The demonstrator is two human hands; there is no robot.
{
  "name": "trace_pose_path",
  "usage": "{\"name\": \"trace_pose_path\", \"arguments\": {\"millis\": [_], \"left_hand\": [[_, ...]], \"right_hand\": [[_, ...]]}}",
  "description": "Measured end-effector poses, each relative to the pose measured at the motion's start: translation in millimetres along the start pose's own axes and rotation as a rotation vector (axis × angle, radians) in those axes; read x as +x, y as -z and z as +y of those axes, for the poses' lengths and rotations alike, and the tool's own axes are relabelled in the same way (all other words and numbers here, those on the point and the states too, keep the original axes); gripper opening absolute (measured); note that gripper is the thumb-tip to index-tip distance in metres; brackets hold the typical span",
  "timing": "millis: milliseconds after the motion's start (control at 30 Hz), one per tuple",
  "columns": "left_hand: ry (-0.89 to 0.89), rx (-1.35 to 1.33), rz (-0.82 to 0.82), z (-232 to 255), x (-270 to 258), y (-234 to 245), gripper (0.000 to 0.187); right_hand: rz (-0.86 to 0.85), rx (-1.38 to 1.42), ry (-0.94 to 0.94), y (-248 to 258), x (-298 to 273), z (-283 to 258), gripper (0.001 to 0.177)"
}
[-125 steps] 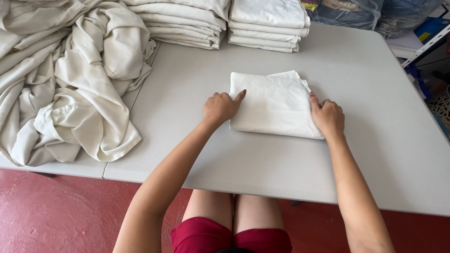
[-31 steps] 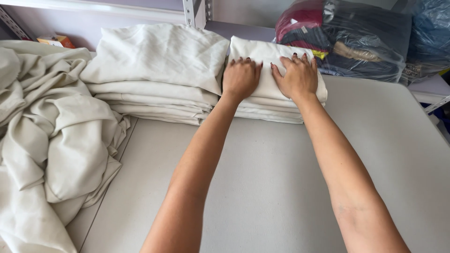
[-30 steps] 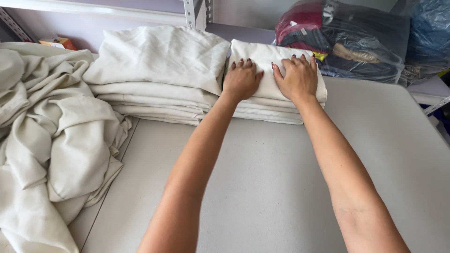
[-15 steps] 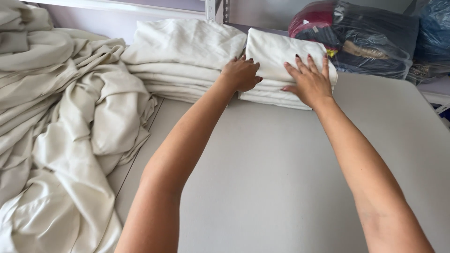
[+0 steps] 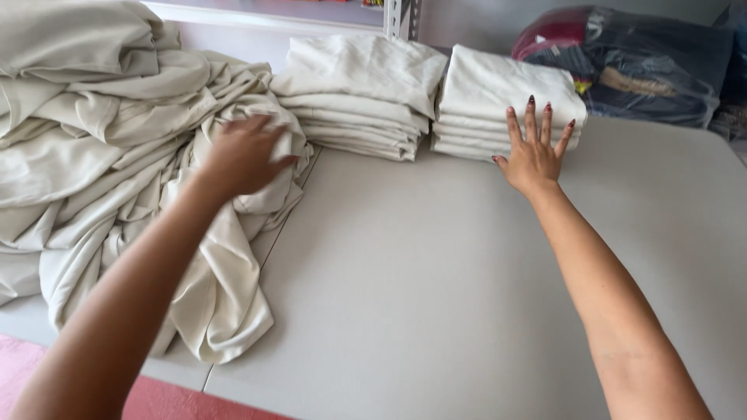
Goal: The person folds a large white bed sheet on a table, smoothing it out and folding it into a compact rectangle before placing it on a stack. They then unfold another sheet from a pile and begin to spread it out on the table.
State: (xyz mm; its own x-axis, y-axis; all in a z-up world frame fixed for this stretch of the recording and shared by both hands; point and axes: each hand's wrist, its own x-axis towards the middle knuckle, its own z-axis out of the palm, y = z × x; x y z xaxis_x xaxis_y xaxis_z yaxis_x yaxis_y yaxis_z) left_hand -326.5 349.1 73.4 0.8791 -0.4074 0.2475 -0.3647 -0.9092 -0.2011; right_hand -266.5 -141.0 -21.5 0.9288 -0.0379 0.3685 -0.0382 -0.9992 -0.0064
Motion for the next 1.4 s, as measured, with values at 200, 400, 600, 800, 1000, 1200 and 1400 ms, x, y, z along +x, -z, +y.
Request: {"name": "trace_pose_path", "arguments": {"millis": [200, 400, 600, 800, 1000, 1200, 1400], "left_hand": [[0.428, 0.009, -0.111, -109, -65, -82, 0.090], [0.622, -0.218, -0.357, -99, -119, -106, 0.094], [0.594, -0.238, 0.012, -72, -141, -121, 0.104], [0.583, -0.139, 0.311, -49, -153, -142, 0.090], [0.555, -0.008, 0.449, -71, -139, -188, 0.055], [0.541, 0.019, 0.419, -64, -138, -163, 0.055], [0.797, -0.111, 0.669, -123, -88, -108, 0.061]], "right_hand": [[-0.430, -0.025, 0.041, 11, -85, -53, 0.091], [-0.664, 0.081, 0.177, 52, -166, -101, 0.084], [-0.721, 0.221, 0.318, 90, -210, -137, 0.091], [-0.694, 0.289, 0.423, 67, -232, -147, 0.091], [-0.623, 0.222, 0.452, 56, -240, -144, 0.089], [-0.585, 0.158, 0.479, 47, -241, -140, 0.084], [-0.597, 0.168, 0.416, 45, -243, -144, 0.081]]}}
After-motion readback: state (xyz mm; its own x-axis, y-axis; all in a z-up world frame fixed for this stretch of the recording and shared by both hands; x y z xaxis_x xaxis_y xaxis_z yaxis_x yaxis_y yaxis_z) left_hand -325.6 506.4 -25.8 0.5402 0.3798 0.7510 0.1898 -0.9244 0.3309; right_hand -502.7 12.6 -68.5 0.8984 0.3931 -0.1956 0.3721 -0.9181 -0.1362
